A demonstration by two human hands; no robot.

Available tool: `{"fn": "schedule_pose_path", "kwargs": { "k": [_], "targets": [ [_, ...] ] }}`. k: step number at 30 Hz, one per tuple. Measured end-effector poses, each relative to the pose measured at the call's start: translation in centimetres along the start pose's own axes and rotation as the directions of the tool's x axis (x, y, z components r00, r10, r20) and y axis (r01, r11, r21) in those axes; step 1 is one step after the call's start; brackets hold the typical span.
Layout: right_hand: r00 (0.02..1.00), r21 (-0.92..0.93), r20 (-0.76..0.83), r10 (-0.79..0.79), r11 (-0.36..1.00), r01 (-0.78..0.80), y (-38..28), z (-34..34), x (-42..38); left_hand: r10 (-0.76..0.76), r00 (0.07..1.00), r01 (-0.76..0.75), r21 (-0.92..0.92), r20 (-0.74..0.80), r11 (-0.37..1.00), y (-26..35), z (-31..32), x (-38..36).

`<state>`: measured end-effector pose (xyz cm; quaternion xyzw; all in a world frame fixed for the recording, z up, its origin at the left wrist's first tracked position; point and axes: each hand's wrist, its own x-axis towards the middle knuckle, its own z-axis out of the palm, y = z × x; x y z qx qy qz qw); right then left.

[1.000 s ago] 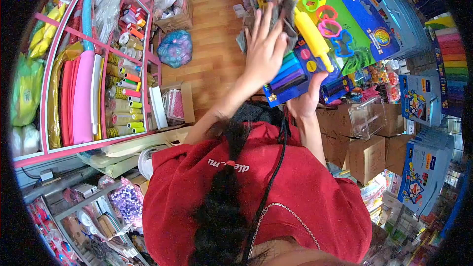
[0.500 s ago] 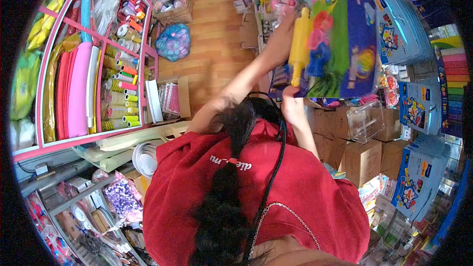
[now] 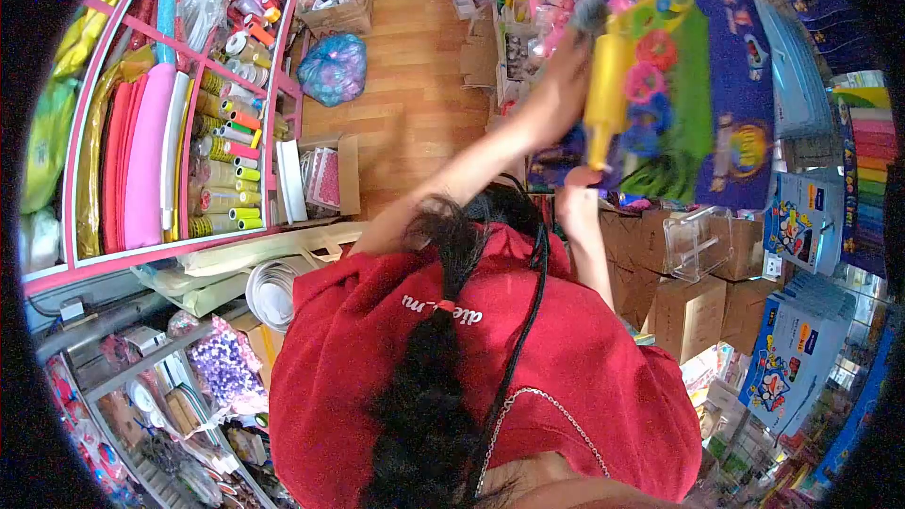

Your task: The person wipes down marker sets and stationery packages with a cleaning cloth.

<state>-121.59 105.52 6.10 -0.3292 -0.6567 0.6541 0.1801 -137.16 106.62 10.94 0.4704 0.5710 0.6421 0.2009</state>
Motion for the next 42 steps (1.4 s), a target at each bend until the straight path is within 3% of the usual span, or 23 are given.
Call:
{"fn": "schedule_pose_path", "kwargs": {
  "k": [2,3,6,9,10,11,13,15,16,17,20,22,25,28,30,33,35,37,38,39,42],
  "targets": [
    [0.988,-0.021,0.004,-0.152,0.988,0.152,-3.7,2.2,-2.0,-0.080,0.994,0.091,-0.157,0.074,0.983,-2.3,-0.5,1.5],
    [0.984,0.054,-0.010,-0.179,0.982,0.179,-3.4,2.4,-1.9,-0.076,0.990,0.098,-0.191,0.120,0.977,-2.6,-0.9,1.3],
    [0.967,0.270,-0.080,-0.242,0.929,0.255,-2.3,2.7,-1.4,-0.062,0.995,0.076,-0.195,0.078,0.978,2.3,-0.8,-2.7],
    [0.933,0.160,-0.189,-0.305,0.928,0.336,-2.0,1.2,-0.3,-0.102,0.989,0.099,0.036,0.108,0.994,3.9,0.2,-7.8],
    [0.935,0.160,-0.202,-0.293,0.932,0.327,-3.3,1.0,-0.4,-0.066,0.987,0.067,-0.005,0.146,0.998,4.4,0.5,-9.1],
    [0.966,0.337,-0.168,-0.194,0.910,0.242,-5.3,0.6,-0.9,-0.100,0.982,0.104,-0.016,0.158,0.994,4.6,1.1,-9.6],
    [0.989,0.790,-0.143,0.043,0.607,0.088,-7.6,0.5,-0.5,-0.070,0.990,0.066,0.031,0.124,0.997,5.0,1.1,-8.6],
    [0.971,0.627,-0.073,-0.228,0.746,0.223,-2.6,-0.2,-0.2,-0.015,0.991,0.007,0.058,0.130,0.998,2.6,1.0,-6.0],
    [0.933,0.549,-0.036,-0.357,0.774,0.317,0.0,-0.5,0.0,0.082,0.988,-0.095,0.095,0.127,0.991,3.2,0.0,-4.3],
    [0.951,0.457,-0.043,-0.307,0.840,0.292,0.0,0.2,-0.3,0.005,0.999,-0.002,-0.085,0.034,0.996,3.2,-0.3,-2.1],
    [0.985,0.299,-0.059,-0.162,0.939,0.172,-1.0,2.8,-1.8,-0.004,0.990,0.029,-0.184,0.138,0.983,1.5,-0.9,0.2],
    [0.996,0.285,-0.080,-0.035,0.957,0.057,-2.3,2.9,-2.8,0.040,0.987,-0.003,-0.234,0.154,0.972,4.5,-0.5,-1.9],
    [0.979,0.305,-0.173,-0.105,0.940,0.154,1.1,-0.3,-0.8,0.181,0.950,-0.193,0.023,0.256,0.981,2.5,0.2,-5.9],
    [0.978,0.368,-0.087,-0.190,0.906,0.208,-3.5,-1.8,-0.9,0.100,0.940,-0.086,-0.057,0.327,0.995,5.1,1.3,-9.2],
    [0.957,0.394,-0.045,-0.287,0.875,0.281,-4.3,-1.8,-0.8,0.083,0.956,-0.076,-0.037,0.282,0.996,5.5,1.6,-9.4],
    [0.954,0.505,0.026,-0.299,0.827,0.246,-6.0,-0.7,-1.4,0.117,0.974,-0.153,0.184,0.193,0.971,5.1,1.5,-7.7],
    [0.956,0.539,-0.026,-0.294,0.801,0.261,-5.5,-0.2,-1.3,0.159,0.985,-0.169,0.178,0.068,0.969,3.6,1.6,-5.8],
    [0.974,0.584,0.059,-0.220,0.799,0.145,-4.6,0.2,-1.6,0.044,0.999,-0.041,0.182,-0.011,0.983,2.5,1.1,-4.2],
    [0.974,0.578,0.012,-0.226,0.796,0.178,-4.5,0.6,-1.7,0.120,0.993,-0.116,0.172,-0.011,0.978,1.1,0.6,-3.2],
    [0.985,0.575,0.049,-0.168,0.811,0.110,-3.2,0.5,-1.7,0.192,0.981,-0.188,0.159,-0.007,0.969,0.0,0.0,-2.5],
    [0.965,0.388,0.087,-0.247,0.901,0.195,-2.7,0.2,-1.5,0.001,0.997,-0.016,-0.202,-0.073,0.979,-1.2,-0.2,-1.6]
  ]
}}
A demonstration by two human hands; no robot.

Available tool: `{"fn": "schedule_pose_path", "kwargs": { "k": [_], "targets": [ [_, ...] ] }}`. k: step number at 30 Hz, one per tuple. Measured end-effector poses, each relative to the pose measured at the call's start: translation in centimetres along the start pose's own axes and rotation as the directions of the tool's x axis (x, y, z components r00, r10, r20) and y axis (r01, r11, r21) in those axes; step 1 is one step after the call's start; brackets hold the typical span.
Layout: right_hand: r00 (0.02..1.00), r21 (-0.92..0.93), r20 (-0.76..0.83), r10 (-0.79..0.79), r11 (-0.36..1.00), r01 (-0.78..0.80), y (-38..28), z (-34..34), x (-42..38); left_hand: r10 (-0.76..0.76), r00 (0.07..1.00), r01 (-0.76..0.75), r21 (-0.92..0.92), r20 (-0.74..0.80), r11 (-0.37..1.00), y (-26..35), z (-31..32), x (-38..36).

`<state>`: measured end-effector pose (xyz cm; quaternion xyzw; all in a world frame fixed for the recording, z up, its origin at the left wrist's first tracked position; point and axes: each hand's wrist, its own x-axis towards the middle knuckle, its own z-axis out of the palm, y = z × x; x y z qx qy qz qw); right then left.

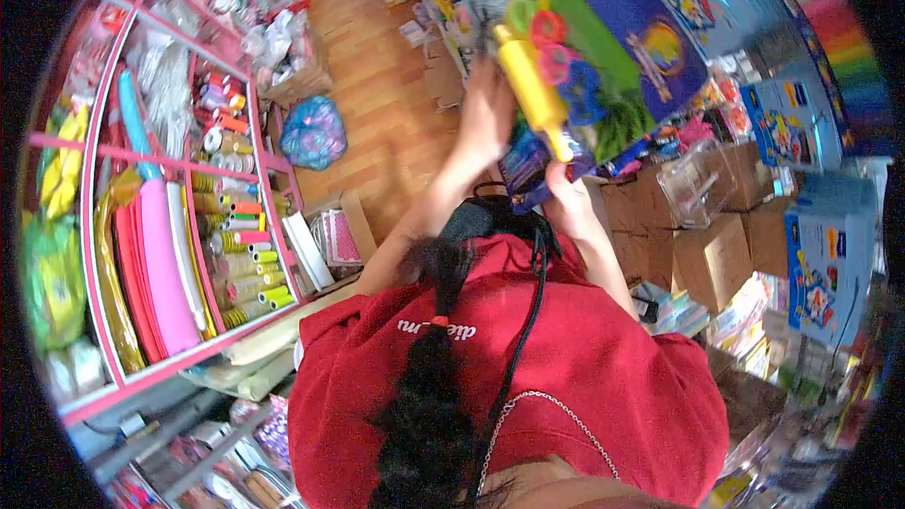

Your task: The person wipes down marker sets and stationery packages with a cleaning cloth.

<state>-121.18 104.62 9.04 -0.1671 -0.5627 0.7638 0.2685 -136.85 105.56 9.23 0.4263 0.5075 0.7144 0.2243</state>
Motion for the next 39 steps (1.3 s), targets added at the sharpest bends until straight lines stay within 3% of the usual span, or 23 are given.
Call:
{"fn": "schedule_pose_path", "kwargs": {
  "k": [1,3,4,5,7,8,12,13,14,15,18,20,21,22,23,25,26,30,31,33,36,37,39],
  "targets": [
    [1.000,-0.076,-0.027,0.005,0.997,-0.007,-1.4,1.0,-0.2,-0.118,0.991,0.106,-0.180,-0.056,0.978,1.4,-0.2,0.6],
    [0.998,-0.194,0.000,-0.058,0.979,0.057,-2.3,1.6,-0.2,-0.293,0.955,0.294,-0.013,0.048,0.956,1.5,-2.1,1.4],
    [0.998,-0.123,-0.064,-0.012,0.992,0.004,-2.6,1.8,-0.3,-0.341,0.939,0.343,-0.054,0.033,0.938,0.4,-2.6,1.9],
    [0.991,-0.093,-0.131,0.022,0.995,-0.035,-2.4,1.0,0.2,-0.268,0.949,0.266,0.038,0.168,0.963,-0.2,-3.8,2.4],
    [0.961,0.228,-0.219,0.170,0.966,-0.119,-2.8,0.0,0.5,-0.460,0.853,0.490,-0.077,0.246,0.868,0.3,-4.5,2.2],
    [0.952,0.255,-0.273,0.140,0.965,-0.068,-2.9,-0.3,0.8,-0.526,0.789,0.545,0.035,0.318,0.838,-1.5,-6.1,2.1],
    [0.945,0.492,-0.262,0.194,0.870,-0.042,-4.4,-0.5,1.1,-0.480,0.852,0.522,-0.271,0.209,0.809,-3.5,-7.6,0.5],
    [0.950,0.536,-0.250,0.189,0.844,-0.027,-4.2,-0.7,1.2,-0.508,0.861,0.504,-0.143,0.004,0.852,-3.7,-8.4,0.3],
    [0.953,0.579,-0.238,0.186,0.815,-0.015,-4.0,-0.9,1.2,-0.463,0.871,0.435,-0.179,-0.167,0.883,-2.4,-8.0,0.2],
    [0.949,0.544,-0.261,0.179,0.839,-0.009,-4.0,-0.9,1.2,-0.409,0.848,0.359,-0.200,-0.336,0.911,-1.0,-7.6,0.3],
    [0.918,0.387,-0.341,0.204,0.920,-0.061,-3.2,-1.1,1.5,0.034,0.941,-0.032,0.011,-0.337,0.999,1.5,-7.3,0.3],
    [0.906,0.290,-0.393,0.157,0.956,-0.040,-2.4,-0.2,1.8,0.196,0.981,-0.192,0.228,0.006,0.955,5.2,-5.3,-0.3],
    [0.902,0.242,-0.407,0.147,0.969,-0.048,-3.1,1.1,1.8,0.364,0.896,-0.442,0.419,0.256,0.793,5.0,-4.5,-0.2],
    [0.915,-0.158,-0.403,-0.010,0.986,-0.059,-1.1,-0.1,1.8,0.355,0.849,-0.512,0.445,0.392,0.735,6.5,-2.5,-0.9],
    [0.927,-0.485,-0.248,-0.282,0.864,0.133,0.2,-0.4,1.5,0.314,0.730,-0.654,0.488,0.606,0.578,6.6,-1.1,-1.2],
    [0.919,-0.223,-0.346,0.190,0.934,-0.277,-1.6,0.7,1.0,0.393,0.733,-0.671,0.495,0.555,0.551,7.4,0.9,-1.3],
    [0.936,-0.095,-0.332,0.114,0.984,-0.154,-0.8,0.9,1.3,0.396,0.730,-0.670,0.469,0.557,0.575,7.4,0.8,-0.7],
    [0.970,-0.305,-0.244,0.002,0.949,-0.078,-2.2,1.8,1.4,0.447,0.790,-0.596,0.354,0.421,0.720,7.0,0.3,2.3],
    [0.976,-0.340,-0.209,-0.052,0.940,-0.023,-2.4,2.3,1.4,0.423,0.856,-0.505,0.309,0.296,0.806,6.4,0.4,3.2],
    [0.983,-0.459,-0.130,-0.133,0.887,0.059,-2.2,3.0,1.1,0.073,0.971,-0.134,0.268,0.228,0.954,6.0,-0.8,5.0],
    [0.981,-0.454,-0.185,-0.055,0.891,-0.035,-1.6,2.7,1.1,-0.004,0.949,-0.168,0.516,0.316,0.840,6.6,-0.9,3.4],
    [0.977,-0.456,-0.210,-0.041,0.888,-0.061,-1.5,2.6,1.3,0.118,0.936,-0.288,0.526,0.333,0.800,6.6,-0.4,2.0],
    [0.960,-0.578,-0.216,-0.176,0.816,0.019,-1.6,2.3,1.4,0.179,0.939,-0.308,0.482,0.295,0.820,7.8,0.7,-0.7]
  ]
}}
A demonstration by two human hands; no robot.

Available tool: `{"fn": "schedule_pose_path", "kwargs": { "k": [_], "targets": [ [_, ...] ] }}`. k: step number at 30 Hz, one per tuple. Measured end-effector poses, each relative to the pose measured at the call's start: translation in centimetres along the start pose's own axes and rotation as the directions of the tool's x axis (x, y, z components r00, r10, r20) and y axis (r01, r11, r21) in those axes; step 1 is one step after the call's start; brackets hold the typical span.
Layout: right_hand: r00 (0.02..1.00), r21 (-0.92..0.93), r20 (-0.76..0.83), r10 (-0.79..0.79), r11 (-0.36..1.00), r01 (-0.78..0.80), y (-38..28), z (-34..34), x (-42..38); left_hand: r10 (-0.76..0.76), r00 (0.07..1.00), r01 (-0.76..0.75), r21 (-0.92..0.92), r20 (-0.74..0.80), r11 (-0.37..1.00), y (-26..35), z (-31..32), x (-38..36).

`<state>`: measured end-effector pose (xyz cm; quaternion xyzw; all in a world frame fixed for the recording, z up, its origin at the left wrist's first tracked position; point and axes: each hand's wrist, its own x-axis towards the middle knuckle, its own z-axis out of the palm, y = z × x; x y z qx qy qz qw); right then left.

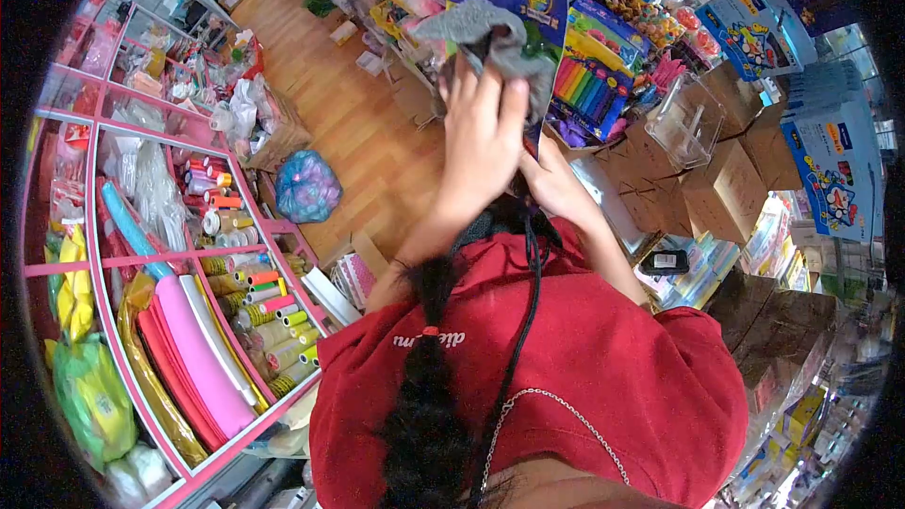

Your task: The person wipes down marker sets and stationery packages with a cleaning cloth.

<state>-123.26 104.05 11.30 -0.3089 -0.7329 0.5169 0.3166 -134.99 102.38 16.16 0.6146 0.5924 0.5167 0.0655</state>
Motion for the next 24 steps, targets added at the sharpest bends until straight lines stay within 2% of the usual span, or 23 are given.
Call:
{"fn": "schedule_pose_path", "kwargs": {
  "k": [2,3,4,6,7,9,10,13,15,16,18,19,20,22,23,24],
  "targets": [
    [0.998,-0.100,-0.032,-0.062,0.993,0.058,0.9,-0.3,0.2,0.034,0.999,-0.035,-0.021,-0.038,0.999,-0.3,0.6,0.2],
    [0.988,-0.088,-0.071,-0.134,0.988,0.128,0.0,-0.3,0.4,0.048,0.997,-0.050,-0.033,-0.060,0.998,-0.5,0.9,0.3],
    [0.999,-0.102,-0.018,-0.045,0.994,0.043,-0.7,-0.5,0.3,-0.044,0.999,0.045,-0.058,0.022,0.997,-0.6,0.3,1.2],
    [0.988,-0.142,0.086,0.128,0.983,-0.115,-1.8,-0.8,0.2,-0.134,0.989,0.141,-0.130,0.062,0.981,-3.0,0.0,3.2],
    [0.999,-0.109,0.015,-0.047,0.993,0.048,-1.4,-0.2,0.0,-0.182,0.982,0.187,-0.263,0.045,0.947,-3.5,0.0,3.9],
    [0.998,-0.113,0.035,-0.046,0.992,0.050,-1.8,-0.3,-0.2,-0.369,0.924,0.359,-0.543,0.095,0.759,-4.6,0.0,4.9],
    [0.998,-0.115,0.042,-0.045,0.992,0.049,-2.1,-0.5,-0.2,-0.406,0.905,0.391,-0.628,0.127,0.673,-5.2,0.2,5.0],
    [0.999,-0.047,0.035,0.003,0.999,-0.001,-1.5,-0.9,-0.3,-0.463,0.858,0.472,-0.694,0.221,0.544,-9.2,0.7,4.6],
    [0.998,-0.018,-0.035,-0.054,0.998,0.054,-0.5,-1.1,-0.4,-0.439,0.872,0.452,-0.696,0.215,0.557,-9.9,1.4,3.8],
    [0.996,0.113,-0.033,0.084,0.990,-0.080,0.0,-1.5,-0.6,-0.426,0.880,0.441,-0.697,0.211,0.566,-10.2,1.7,3.5],
    [0.959,0.391,-0.157,0.235,0.907,-0.158,0.2,-1.8,-0.7,-0.472,0.823,0.533,-0.718,0.317,0.447,-11.3,2.2,2.4],
    [0.925,0.550,-0.158,0.346,0.809,-0.208,-0.2,-2.1,-0.6,-0.472,0.783,0.597,-0.703,0.406,0.386,-12.1,2.3,1.7],
    [0.893,0.623,-0.184,0.410,0.752,-0.217,-0.1,-2.5,-0.7,-0.463,0.737,0.658,-0.679,0.492,0.326,-13.1,2.6,0.8],
    [0.822,0.694,-0.306,0.480,0.704,-0.153,0.7,-3.2,-0.2,-0.430,0.718,0.689,-0.644,0.547,0.332,-13.2,3.1,-1.5],
    [0.781,0.713,-0.309,0.543,0.675,-0.188,0.4,-4.0,-0.2,-0.440,0.690,0.718,-0.621,0.575,0.315,-12.9,3.2,-2.5],
    [0.763,0.733,-0.267,0.589,0.638,-0.236,0.1,-4.8,0.0,-0.463,0.626,0.756,-0.634,0.627,0.164,-12.8,3.2,-3.3]
  ]
}}
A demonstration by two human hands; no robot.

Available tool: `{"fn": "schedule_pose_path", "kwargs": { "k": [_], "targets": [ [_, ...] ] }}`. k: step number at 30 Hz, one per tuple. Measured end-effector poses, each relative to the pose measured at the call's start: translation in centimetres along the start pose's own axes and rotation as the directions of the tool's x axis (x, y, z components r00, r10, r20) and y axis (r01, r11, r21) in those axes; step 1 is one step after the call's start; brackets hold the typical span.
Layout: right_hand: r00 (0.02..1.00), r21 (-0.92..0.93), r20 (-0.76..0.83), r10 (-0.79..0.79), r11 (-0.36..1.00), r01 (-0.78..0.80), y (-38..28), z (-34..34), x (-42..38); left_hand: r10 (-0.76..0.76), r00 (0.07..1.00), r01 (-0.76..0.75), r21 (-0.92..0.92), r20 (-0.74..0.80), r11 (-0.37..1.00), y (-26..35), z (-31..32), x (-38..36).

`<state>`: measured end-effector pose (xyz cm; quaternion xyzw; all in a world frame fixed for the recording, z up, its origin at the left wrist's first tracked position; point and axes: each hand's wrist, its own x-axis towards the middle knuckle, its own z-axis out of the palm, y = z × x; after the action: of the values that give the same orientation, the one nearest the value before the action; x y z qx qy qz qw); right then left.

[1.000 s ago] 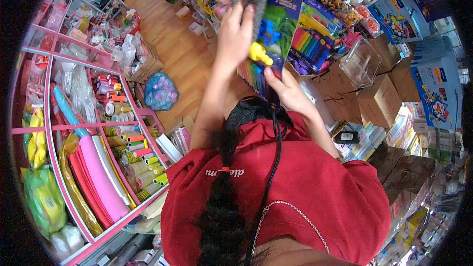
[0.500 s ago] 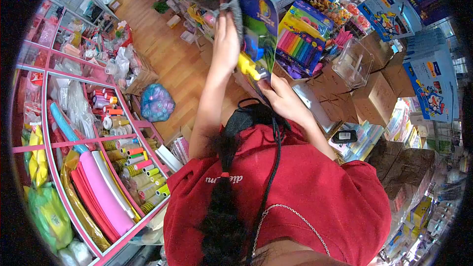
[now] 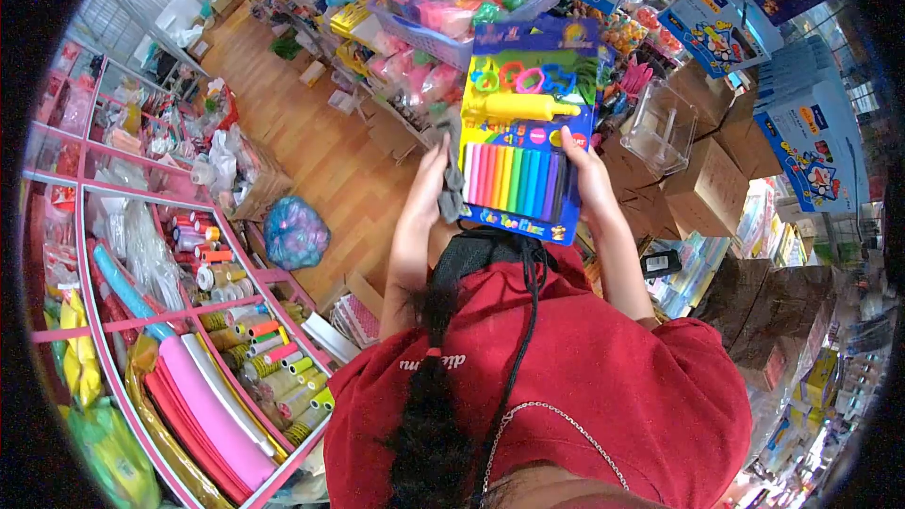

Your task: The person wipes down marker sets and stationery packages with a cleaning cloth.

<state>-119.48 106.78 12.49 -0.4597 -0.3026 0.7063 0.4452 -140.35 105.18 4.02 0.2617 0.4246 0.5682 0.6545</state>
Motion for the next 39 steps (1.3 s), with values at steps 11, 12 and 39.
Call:
{"fn": "schedule_pose_path", "kwargs": {
  "k": [11,12,39],
  "targets": [
    [0.996,0.173,-0.085,0.018,0.985,-0.003,-0.2,-4.0,2.0,0.005,0.981,-0.051,0.239,0.192,0.970,-1.1,1.7,0.5],
    [0.997,0.225,-0.075,0.032,0.974,-0.014,-0.1,-4.3,2.0,0.062,0.982,-0.100,0.212,0.181,0.972,-1.2,2.0,1.0],
    [0.997,-0.194,0.055,-0.049,0.979,0.058,2.5,-5.5,-2.1,0.535,0.845,-0.080,0.991,0.010,0.108,3.5,7.5,4.9]
  ]
}}
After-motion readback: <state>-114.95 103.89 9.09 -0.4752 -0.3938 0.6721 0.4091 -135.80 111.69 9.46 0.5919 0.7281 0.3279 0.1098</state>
